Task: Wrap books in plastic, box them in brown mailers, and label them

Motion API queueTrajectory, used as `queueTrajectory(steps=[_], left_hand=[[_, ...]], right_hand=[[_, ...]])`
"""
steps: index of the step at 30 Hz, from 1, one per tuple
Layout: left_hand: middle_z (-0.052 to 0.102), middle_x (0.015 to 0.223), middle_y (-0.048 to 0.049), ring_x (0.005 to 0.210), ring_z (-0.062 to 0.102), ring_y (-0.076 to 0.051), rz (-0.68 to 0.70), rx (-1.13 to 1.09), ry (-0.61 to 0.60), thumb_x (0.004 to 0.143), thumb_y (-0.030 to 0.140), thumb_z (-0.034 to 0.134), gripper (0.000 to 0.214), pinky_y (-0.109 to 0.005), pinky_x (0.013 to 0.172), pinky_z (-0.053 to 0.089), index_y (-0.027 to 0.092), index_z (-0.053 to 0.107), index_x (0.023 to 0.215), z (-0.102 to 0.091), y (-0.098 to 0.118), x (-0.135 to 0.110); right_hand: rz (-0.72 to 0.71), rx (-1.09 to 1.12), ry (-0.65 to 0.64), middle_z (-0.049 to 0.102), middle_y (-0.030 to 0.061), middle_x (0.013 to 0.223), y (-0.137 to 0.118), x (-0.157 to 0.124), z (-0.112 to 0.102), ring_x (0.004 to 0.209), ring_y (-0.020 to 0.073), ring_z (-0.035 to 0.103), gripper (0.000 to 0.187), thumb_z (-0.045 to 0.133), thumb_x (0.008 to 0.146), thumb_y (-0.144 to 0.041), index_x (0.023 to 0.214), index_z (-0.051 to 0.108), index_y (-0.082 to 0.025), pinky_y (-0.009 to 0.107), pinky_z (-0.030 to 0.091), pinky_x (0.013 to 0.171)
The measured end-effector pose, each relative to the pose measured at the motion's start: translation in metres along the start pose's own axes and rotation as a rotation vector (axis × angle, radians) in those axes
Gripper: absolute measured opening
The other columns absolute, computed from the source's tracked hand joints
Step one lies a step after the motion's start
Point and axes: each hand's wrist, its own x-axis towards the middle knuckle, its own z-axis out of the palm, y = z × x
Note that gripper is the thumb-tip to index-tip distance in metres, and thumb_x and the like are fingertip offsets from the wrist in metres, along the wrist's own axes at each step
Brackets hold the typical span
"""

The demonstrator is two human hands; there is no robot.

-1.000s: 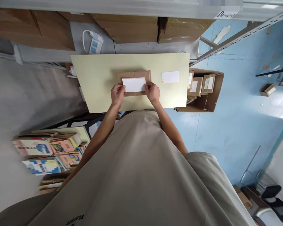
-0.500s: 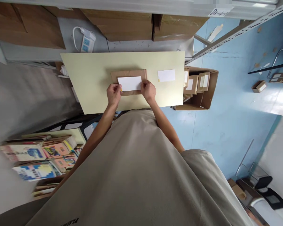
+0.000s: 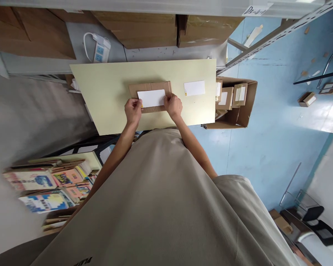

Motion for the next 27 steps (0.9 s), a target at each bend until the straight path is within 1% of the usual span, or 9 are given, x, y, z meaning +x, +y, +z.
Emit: queueTrajectory(steps=[6, 11, 13, 16, 19, 21, 23, 25, 27], left_hand=[[0.066, 0.084, -0.0011, 0.079, 0.066, -0.020, 0.018, -0.010, 0.020, 0.100, 0.071, 0.080, 0.048, -0.033, 0.073, 0.060, 0.028, 0.060, 0.091, 0.000, 0.005, -0.001], [0.068, 0.087, -0.0020, 0.082, 0.069, -0.021, -0.004, 0.012, 0.019, 0.104, 0.065, 0.079, 0.043, -0.036, 0.080, 0.063, 0.028, 0.060, 0.092, 0.001, 0.001, 0.000], [0.069, 0.087, -0.0020, 0.081, 0.069, -0.021, -0.007, 0.014, 0.034, 0.104, 0.063, 0.080, 0.042, -0.035, 0.080, 0.062, 0.028, 0.061, 0.092, 0.002, 0.000, 0.000], [0.069, 0.085, -0.0008, 0.079, 0.069, -0.020, -0.023, 0.005, 0.045, 0.103, 0.061, 0.081, 0.040, -0.034, 0.077, 0.061, 0.028, 0.061, 0.091, 0.004, 0.003, -0.001], [0.068, 0.082, -0.0003, 0.080, 0.070, -0.021, -0.035, 0.000, 0.042, 0.102, 0.062, 0.082, 0.042, -0.036, 0.079, 0.063, 0.028, 0.060, 0.089, 0.004, 0.011, -0.004], [0.067, 0.081, -0.0006, 0.084, 0.071, -0.022, -0.007, -0.013, 0.027, 0.102, 0.067, 0.082, 0.047, -0.037, 0.083, 0.064, 0.029, 0.058, 0.088, 0.003, 0.017, -0.006], [0.068, 0.082, -0.0017, 0.091, 0.073, -0.024, 0.037, -0.024, 0.008, 0.101, 0.072, 0.081, 0.051, -0.038, 0.089, 0.066, 0.030, 0.056, 0.088, 0.002, 0.022, -0.008], [0.070, 0.084, -0.0033, 0.097, 0.074, -0.025, 0.057, -0.024, -0.004, 0.101, 0.073, 0.081, 0.052, -0.039, 0.093, 0.066, 0.030, 0.055, 0.087, 0.002, 0.024, -0.009], [0.071, 0.086, -0.0044, 0.100, 0.075, -0.026, 0.054, -0.022, -0.010, 0.103, 0.069, 0.081, 0.050, -0.041, 0.095, 0.066, 0.030, 0.054, 0.087, 0.002, 0.024, -0.009]], right_hand=[[0.006, 0.011, 0.002, 0.089, 0.0186, 0.128, 0.000, 0.002, 0.000, 0.125, 0.0375, 0.083, 0.024, 0.062, 0.117, -0.034, 0.119, 0.083, -0.022, 0.054, 0.066, 0.115], [-0.009, -0.005, -0.019, 0.088, 0.0203, 0.131, 0.000, 0.007, -0.003, 0.125, 0.0368, 0.082, 0.024, 0.064, 0.117, -0.035, 0.119, 0.083, -0.020, 0.054, 0.065, 0.117], [-0.026, -0.027, -0.035, 0.088, 0.0204, 0.131, 0.001, 0.008, -0.006, 0.125, 0.0365, 0.082, 0.021, 0.066, 0.116, -0.033, 0.116, 0.082, -0.020, 0.054, 0.065, 0.117], [-0.068, -0.069, -0.090, 0.088, 0.0199, 0.127, 0.007, 0.008, -0.011, 0.124, 0.0378, 0.082, 0.011, 0.075, 0.111, -0.030, 0.108, 0.082, -0.021, 0.055, 0.065, 0.117], [-0.093, -0.131, -0.141, 0.087, 0.0207, 0.121, 0.011, 0.013, -0.013, 0.123, 0.0414, 0.082, 0.006, 0.085, 0.102, -0.025, 0.101, 0.081, -0.021, 0.059, 0.066, 0.115], [-0.095, -0.164, -0.146, 0.086, 0.0210, 0.116, 0.010, 0.020, -0.013, 0.123, 0.0438, 0.082, 0.012, 0.091, 0.095, -0.022, 0.100, 0.080, -0.020, 0.063, 0.067, 0.114], [-0.091, -0.168, -0.136, 0.085, 0.0206, 0.113, 0.006, 0.031, -0.013, 0.123, 0.0449, 0.082, 0.018, 0.096, 0.091, -0.024, 0.100, 0.080, -0.019, 0.065, 0.067, 0.114], [-0.100, -0.137, -0.118, 0.085, 0.0199, 0.112, 0.001, 0.043, -0.012, 0.124, 0.0444, 0.082, 0.019, 0.094, 0.096, -0.033, 0.100, 0.081, -0.019, 0.065, 0.066, 0.115], [-0.138, -0.061, -0.067, 0.086, 0.0182, 0.115, -0.002, 0.051, -0.011, 0.126, 0.0428, 0.082, 0.023, 0.086, 0.106, -0.044, 0.104, 0.082, -0.021, 0.065, 0.066, 0.115]])
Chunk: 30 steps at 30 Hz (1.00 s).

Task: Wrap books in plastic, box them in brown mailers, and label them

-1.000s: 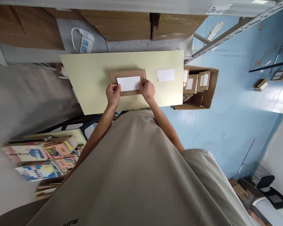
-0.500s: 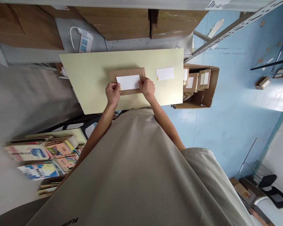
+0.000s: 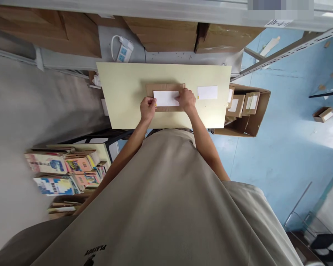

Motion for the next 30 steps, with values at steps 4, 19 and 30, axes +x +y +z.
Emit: queueTrajectory(steps=[4, 19, 30], left_hand=[[0.072, 0.085, -0.0045, 0.100, 0.076, -0.027, -0.007, -0.007, 0.013, 0.103, 0.062, 0.084, 0.046, -0.041, 0.096, 0.067, 0.030, 0.056, 0.086, 0.001, -0.005, 0.002], [0.073, 0.085, -0.0032, 0.100, 0.077, -0.026, 0.011, -0.007, 0.025, 0.105, 0.050, 0.085, 0.038, -0.038, 0.094, 0.064, 0.029, 0.059, 0.087, 0.002, -0.006, 0.000], [0.077, 0.089, -0.0040, 0.092, 0.076, -0.025, -0.045, 0.014, 0.061, 0.104, 0.038, 0.082, 0.026, -0.040, 0.097, 0.062, 0.029, 0.064, 0.089, 0.007, -0.015, 0.003]], right_hand=[[-0.074, 0.073, 0.113, 0.088, 0.0144, 0.120, -0.003, -0.004, 0.006, 0.126, 0.0401, 0.082, 0.028, 0.070, 0.116, -0.050, 0.114, 0.083, -0.026, 0.065, 0.067, 0.114], [-0.092, -0.082, -0.033, 0.087, 0.0162, 0.124, -0.041, -0.002, 0.024, 0.123, 0.0325, 0.081, 0.025, 0.075, 0.115, -0.044, 0.109, 0.084, -0.021, 0.058, 0.065, 0.117], [-0.132, -0.182, -0.187, 0.085, 0.0168, 0.120, -0.061, -0.008, 0.038, 0.120, 0.0336, 0.082, 0.022, 0.084, 0.108, -0.038, 0.101, 0.084, -0.017, 0.053, 0.065, 0.118]])
